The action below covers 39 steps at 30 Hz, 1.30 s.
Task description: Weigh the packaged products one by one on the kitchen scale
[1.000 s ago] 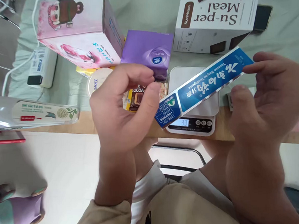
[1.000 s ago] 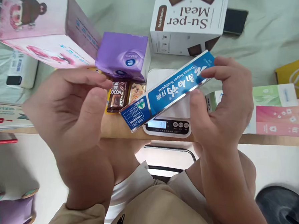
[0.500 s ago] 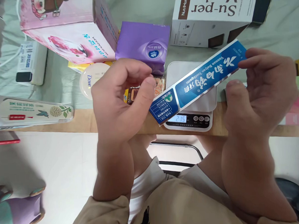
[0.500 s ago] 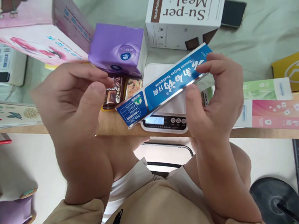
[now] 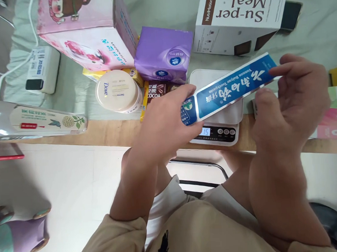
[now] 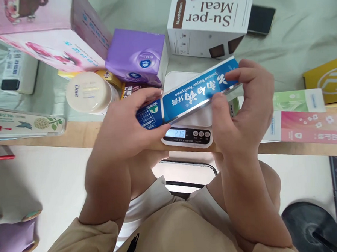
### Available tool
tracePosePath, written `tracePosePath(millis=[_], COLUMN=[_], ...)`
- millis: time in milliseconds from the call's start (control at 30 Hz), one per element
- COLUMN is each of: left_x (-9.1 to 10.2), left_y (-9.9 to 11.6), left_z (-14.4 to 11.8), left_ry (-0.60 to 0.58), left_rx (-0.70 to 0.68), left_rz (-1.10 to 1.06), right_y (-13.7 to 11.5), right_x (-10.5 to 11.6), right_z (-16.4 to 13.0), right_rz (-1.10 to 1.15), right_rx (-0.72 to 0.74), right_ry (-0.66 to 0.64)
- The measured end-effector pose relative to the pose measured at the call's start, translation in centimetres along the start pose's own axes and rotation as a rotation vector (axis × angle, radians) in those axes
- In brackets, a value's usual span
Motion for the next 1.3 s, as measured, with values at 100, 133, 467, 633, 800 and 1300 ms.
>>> tracePosePath(millis=[100,133,467,633,800,1300], left_x=[3.9,5.5,11.8,12.1,11.6,12.1], left_y=[-1.0,-1.5,-7.7,-10.2,-12.7,-15.5], left_z=[-1.4,-2.2,-9.9,-10.6,-9.3,-8.2], left_ry=[0.110,0.143,-0.063,-0.067,-0.085,0.077], left_rx=[-0.047,-0.063,0.103,0.063,0.133,0.434], left_rz=[-0.156,-0.186,0.045,0.069,-0.031,0.055], right_y=[-0.9,-1.4,-8.5,-10.8,-12.1,-11.6], right_x=[1.1,1.0,-5.0,-6.2,-7.4,-9.0], right_z=[0.4,0.5,-2.3,-2.9,-3.3,-5.1], right_rz=[0.127,0.175,0.221,0.016,-0.045,-0.297], right_rx=[0.079,0.073,-0.003,0.135,0.215,0.084], right_ry=[0.237,0.241,-0.524,-0.517,-0.484,-0.498])
Point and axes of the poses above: each hand's wrist, its own z-axis towards the middle knuckle, its own x-axis out of the back of the hand, y = z × x, the point moved 6 cm from there along z, towards the middle knuckle, and after that the axes turned 2 degrees about x, right-handed, at the moved point
